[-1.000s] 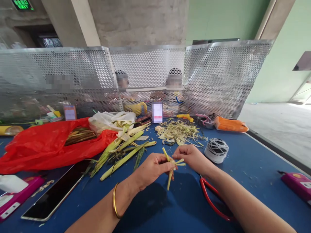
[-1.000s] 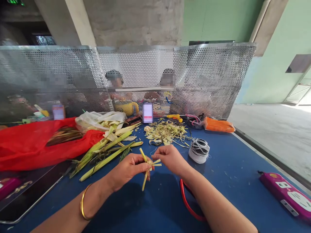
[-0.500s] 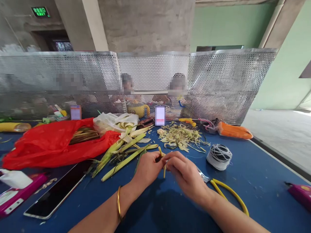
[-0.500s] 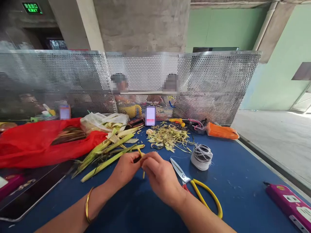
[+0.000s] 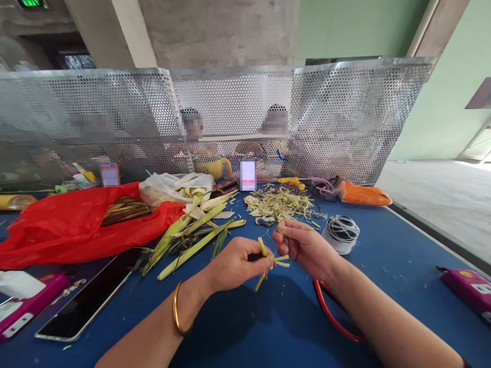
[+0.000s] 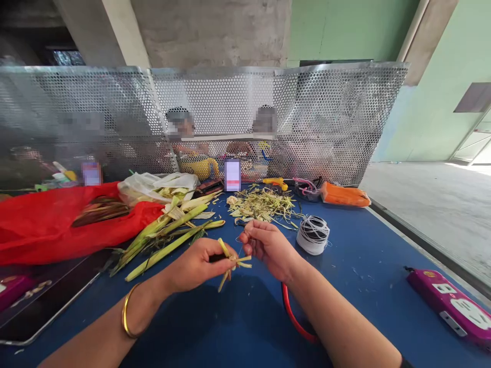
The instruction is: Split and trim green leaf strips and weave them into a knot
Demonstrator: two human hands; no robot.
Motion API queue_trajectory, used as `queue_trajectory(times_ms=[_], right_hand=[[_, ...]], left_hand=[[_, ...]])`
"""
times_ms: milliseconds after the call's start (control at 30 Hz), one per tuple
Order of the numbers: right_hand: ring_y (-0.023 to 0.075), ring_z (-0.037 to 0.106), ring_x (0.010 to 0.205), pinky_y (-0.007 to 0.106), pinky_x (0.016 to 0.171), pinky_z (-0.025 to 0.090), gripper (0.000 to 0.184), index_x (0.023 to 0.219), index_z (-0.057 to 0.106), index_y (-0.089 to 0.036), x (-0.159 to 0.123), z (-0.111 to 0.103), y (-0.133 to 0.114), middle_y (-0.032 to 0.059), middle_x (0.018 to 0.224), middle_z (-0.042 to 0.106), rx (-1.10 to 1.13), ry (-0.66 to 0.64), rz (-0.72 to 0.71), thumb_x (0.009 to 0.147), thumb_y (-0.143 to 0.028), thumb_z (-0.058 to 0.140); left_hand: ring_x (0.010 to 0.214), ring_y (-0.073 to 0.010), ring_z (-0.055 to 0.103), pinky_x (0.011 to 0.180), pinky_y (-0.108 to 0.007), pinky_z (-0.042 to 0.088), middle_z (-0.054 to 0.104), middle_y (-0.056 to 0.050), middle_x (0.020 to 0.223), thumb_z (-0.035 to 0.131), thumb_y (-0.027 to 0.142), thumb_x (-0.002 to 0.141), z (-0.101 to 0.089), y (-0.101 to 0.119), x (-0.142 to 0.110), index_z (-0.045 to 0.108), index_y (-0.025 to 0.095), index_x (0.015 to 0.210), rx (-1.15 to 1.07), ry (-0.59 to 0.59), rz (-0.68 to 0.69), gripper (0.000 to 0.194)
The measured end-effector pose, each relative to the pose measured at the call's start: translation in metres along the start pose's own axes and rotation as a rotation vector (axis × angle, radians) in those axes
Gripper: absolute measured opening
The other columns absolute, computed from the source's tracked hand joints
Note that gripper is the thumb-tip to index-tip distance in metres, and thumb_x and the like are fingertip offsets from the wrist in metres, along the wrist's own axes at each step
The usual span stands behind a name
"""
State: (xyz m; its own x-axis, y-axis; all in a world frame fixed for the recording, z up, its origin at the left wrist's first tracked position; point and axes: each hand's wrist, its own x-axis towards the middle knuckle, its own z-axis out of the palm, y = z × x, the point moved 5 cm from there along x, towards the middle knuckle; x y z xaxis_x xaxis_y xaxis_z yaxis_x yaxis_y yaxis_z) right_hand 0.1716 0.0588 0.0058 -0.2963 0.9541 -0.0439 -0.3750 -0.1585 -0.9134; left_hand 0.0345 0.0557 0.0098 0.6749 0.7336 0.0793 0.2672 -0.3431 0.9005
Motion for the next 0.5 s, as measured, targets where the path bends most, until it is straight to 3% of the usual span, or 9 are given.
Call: queue_trajectory(times_ms=[133,267,367,500], right_hand=[[0.0077,0.053,0.053,0.021,0.055,0.044,0.019,0.068,0.055,-0.017,0.005,0.001,0.017,-0.0033,0.062,0.059,0.262,0.031,0.096,0.069,-0.022,0.074],[0.0084,0.057,0.060,0.021,0.061,0.046,0.019,0.070,0.058,-0.016,0.001,0.011,0.033,-0.0020,0.068,0.061,0.288,0.126,0.062,0.068,-0.023,0.075],[0.0122,0.060,0.068,0.025,0.067,0.046,0.022,0.071,0.058,-0.017,-0.007,0.018,0.032,-0.0001,0.072,0.062,0.071,0.180,-0.099,0.074,-0.034,0.072],[0.0136,0.054,0.066,0.026,0.065,0.043,0.025,0.070,0.057,-0.019,-0.018,0.029,0.015,-0.0002,0.067,0.058,-0.506,0.155,-0.377,0.087,-0.038,0.057]], left_hand=[[0.070,-0.0161,0.063,0.068,-0.026,0.049,0.070,-0.004,0.077,0.056,0.032,0.083,-0.008,0.001,0.003,0.070,0.015,0.082,-0.181,0.157,0.039,0.021],[0.070,-0.0163,0.061,0.065,-0.025,0.046,0.069,-0.003,0.073,0.055,0.032,0.082,-0.021,-0.007,0.002,0.069,0.016,0.074,0.045,0.501,0.012,0.023],[0.060,-0.0142,0.056,0.057,-0.023,0.040,0.064,-0.002,0.062,0.052,0.032,0.083,-0.022,-0.011,0.001,0.065,0.017,0.064,0.232,0.588,-0.044,0.028],[0.053,-0.0120,0.051,0.052,-0.023,0.033,0.060,-0.001,0.056,0.051,0.029,0.082,-0.018,-0.012,0.001,0.062,0.018,0.058,0.355,0.523,-0.087,0.028]])
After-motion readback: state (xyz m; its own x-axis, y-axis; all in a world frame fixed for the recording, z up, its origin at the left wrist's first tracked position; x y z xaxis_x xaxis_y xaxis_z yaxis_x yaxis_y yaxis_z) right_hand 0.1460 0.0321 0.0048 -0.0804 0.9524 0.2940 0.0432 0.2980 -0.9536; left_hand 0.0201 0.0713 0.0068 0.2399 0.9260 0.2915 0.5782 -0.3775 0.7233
